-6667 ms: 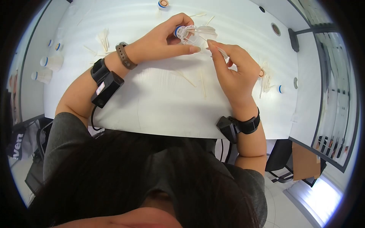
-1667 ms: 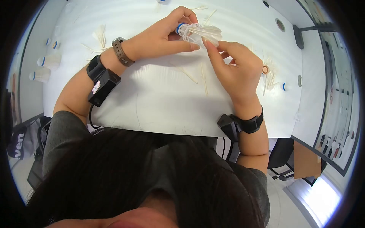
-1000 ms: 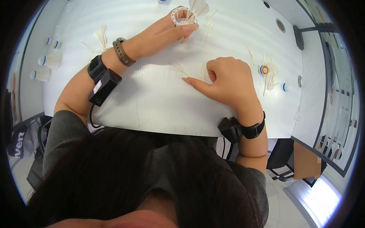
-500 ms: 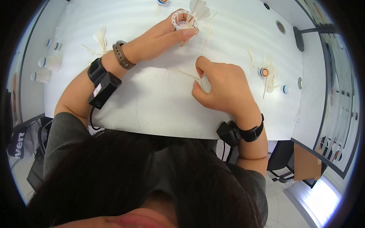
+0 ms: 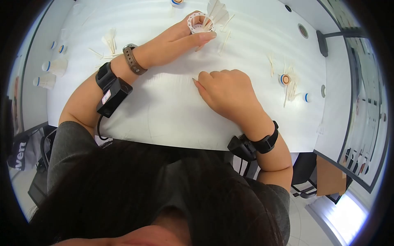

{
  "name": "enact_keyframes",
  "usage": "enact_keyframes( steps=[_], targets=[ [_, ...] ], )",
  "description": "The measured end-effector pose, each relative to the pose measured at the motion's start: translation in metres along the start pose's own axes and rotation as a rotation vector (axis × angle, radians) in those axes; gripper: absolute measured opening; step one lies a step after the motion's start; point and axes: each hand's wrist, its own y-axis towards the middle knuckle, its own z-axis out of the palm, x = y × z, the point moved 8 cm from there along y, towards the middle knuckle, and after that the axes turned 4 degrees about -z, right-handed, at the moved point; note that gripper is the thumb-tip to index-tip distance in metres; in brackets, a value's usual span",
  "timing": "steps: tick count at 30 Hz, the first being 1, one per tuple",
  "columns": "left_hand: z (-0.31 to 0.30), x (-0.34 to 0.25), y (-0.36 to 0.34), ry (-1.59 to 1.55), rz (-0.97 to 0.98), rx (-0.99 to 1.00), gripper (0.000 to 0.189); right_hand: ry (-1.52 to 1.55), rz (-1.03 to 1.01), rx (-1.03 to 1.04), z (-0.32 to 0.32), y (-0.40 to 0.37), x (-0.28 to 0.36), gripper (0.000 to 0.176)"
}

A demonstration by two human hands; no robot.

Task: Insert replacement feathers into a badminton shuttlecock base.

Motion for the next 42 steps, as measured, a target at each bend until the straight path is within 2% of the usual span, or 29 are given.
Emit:
enact_keyframes(
  steps=[5, 8, 11, 14, 25, 29, 32, 35, 41, 42],
  targets=[
    [-0.001, 0.002, 0.001, 0.043, -0.017, 0.004, 0.035, -0.012, -0.043, 0.009, -0.001, 0.0, 0.004, 0.024],
    [-0.001, 0.006, 0.004, -0.005, 0.011, 0.015, 0.072, 0.074, -0.029, -0.002, 0.0, -0.001, 0.003, 0.025],
    [-0.002, 0.002, 0.002, 0.001, -0.003, 0.004, 0.067, 0.099, -0.051, -0.017, -0.002, 0.0, 0.005, 0.025],
    [0.001, -0.003, -0.001, 0.001, -0.008, 0.011, 0.034, 0.048, -0.109, -0.037, -0.007, 0.0, 0.007, 0.017],
    [0.0, 0.004, 0.002, 0.03, -0.002, 0.01, 0.032, 0.051, -0.137, -0.216, -0.027, -0.002, 0.009, 0.025],
    [-0.001, 0.007, 0.001, -0.076, -0.046, 0.026, 0.034, 0.021, -0.112, -0.307, -0.037, -0.005, 0.005, 0.028],
    [-0.003, 0.005, 0.003, -0.01, 0.104, 0.03, 0.034, 0.01, -0.088, -0.398, -0.045, -0.006, 0.001, 0.029],
    [-0.002, -0.017, -0.002, 0.12, -0.044, 0.128, 0.03, 0.048, -0.062, -0.406, -0.045, -0.007, -0.004, 0.028],
    [0.001, -0.01, 0.001, 0.045, 0.058, 0.154, 0.024, 0.142, -0.091, -0.38, -0.034, -0.003, -0.004, 0.024],
    [0.002, -0.011, 0.001, 0.062, 0.023, 0.156, 0.024, 0.146, -0.078, -0.366, -0.034, -0.003, -0.006, 0.024]
  ],
)
